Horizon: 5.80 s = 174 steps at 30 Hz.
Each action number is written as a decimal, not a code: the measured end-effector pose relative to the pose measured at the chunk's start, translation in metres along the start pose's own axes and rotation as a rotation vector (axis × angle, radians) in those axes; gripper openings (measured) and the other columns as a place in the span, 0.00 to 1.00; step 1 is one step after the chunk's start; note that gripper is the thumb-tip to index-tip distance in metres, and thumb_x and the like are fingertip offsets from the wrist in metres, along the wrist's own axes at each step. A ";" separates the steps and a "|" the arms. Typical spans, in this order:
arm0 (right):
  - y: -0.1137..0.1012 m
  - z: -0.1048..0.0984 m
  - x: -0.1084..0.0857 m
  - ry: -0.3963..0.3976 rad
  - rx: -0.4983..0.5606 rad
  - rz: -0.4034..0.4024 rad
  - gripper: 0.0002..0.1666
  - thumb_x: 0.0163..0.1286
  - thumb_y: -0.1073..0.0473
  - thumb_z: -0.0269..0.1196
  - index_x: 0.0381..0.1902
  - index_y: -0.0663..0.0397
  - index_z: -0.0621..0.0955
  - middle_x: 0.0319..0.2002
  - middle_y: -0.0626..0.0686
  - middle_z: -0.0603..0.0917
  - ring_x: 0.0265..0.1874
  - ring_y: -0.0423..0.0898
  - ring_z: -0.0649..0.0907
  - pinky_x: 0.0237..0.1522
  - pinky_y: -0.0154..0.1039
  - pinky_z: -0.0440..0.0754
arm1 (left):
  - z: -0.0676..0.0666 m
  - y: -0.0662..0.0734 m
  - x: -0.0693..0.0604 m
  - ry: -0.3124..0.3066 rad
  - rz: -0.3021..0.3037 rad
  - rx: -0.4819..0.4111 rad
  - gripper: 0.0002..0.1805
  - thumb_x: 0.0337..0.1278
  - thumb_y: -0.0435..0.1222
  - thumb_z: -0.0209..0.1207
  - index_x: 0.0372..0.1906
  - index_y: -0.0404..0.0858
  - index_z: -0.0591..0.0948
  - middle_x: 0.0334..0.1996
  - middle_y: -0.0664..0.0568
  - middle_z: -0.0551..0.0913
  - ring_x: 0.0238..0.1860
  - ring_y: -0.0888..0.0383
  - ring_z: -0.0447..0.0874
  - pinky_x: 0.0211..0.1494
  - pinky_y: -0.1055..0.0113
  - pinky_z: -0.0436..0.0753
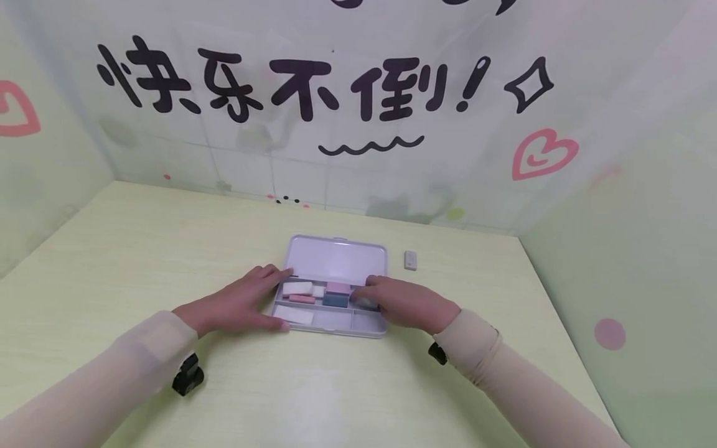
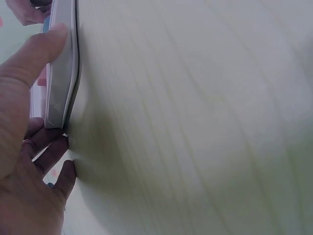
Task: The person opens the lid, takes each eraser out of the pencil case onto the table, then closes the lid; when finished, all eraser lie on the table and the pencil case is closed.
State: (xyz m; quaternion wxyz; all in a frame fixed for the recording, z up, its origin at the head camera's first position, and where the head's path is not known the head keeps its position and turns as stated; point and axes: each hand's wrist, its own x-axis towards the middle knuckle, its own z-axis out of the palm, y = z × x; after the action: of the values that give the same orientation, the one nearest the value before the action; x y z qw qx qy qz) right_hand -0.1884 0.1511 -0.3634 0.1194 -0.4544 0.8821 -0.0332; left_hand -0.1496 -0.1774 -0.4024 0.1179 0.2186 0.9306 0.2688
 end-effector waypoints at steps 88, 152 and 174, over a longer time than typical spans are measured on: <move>0.144 0.026 -0.077 0.344 0.732 0.651 0.34 0.74 0.59 0.67 0.73 0.65 0.73 0.51 0.61 0.85 0.40 0.36 0.80 0.39 0.26 0.78 | -0.004 0.009 -0.001 -0.068 -0.012 0.022 0.58 0.59 0.59 0.70 0.83 0.34 0.55 0.71 0.39 0.69 0.67 0.44 0.67 0.75 0.41 0.73; 0.085 0.009 -0.035 0.482 0.368 0.389 0.23 0.73 0.65 0.65 0.63 0.69 0.79 0.43 0.61 0.83 0.41 0.52 0.83 0.45 0.47 0.84 | -0.004 0.009 0.000 -0.073 -0.016 0.022 0.59 0.58 0.60 0.71 0.83 0.35 0.56 0.73 0.40 0.68 0.69 0.43 0.66 0.76 0.40 0.72; -0.014 0.011 0.026 0.149 0.087 -0.092 0.29 0.76 0.71 0.59 0.70 0.44 0.79 0.50 0.51 0.81 0.43 0.41 0.77 0.48 0.32 0.81 | -0.003 0.007 0.001 -0.067 -0.009 0.023 0.58 0.58 0.60 0.70 0.83 0.35 0.56 0.71 0.41 0.70 0.66 0.46 0.67 0.74 0.42 0.73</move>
State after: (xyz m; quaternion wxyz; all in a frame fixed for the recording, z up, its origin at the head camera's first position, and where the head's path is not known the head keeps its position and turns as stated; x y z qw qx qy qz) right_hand -0.1889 0.1227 -0.3762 0.0712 -0.4852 0.8644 -0.1107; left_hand -0.1494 -0.1729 -0.3961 0.1475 0.2248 0.9302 0.2500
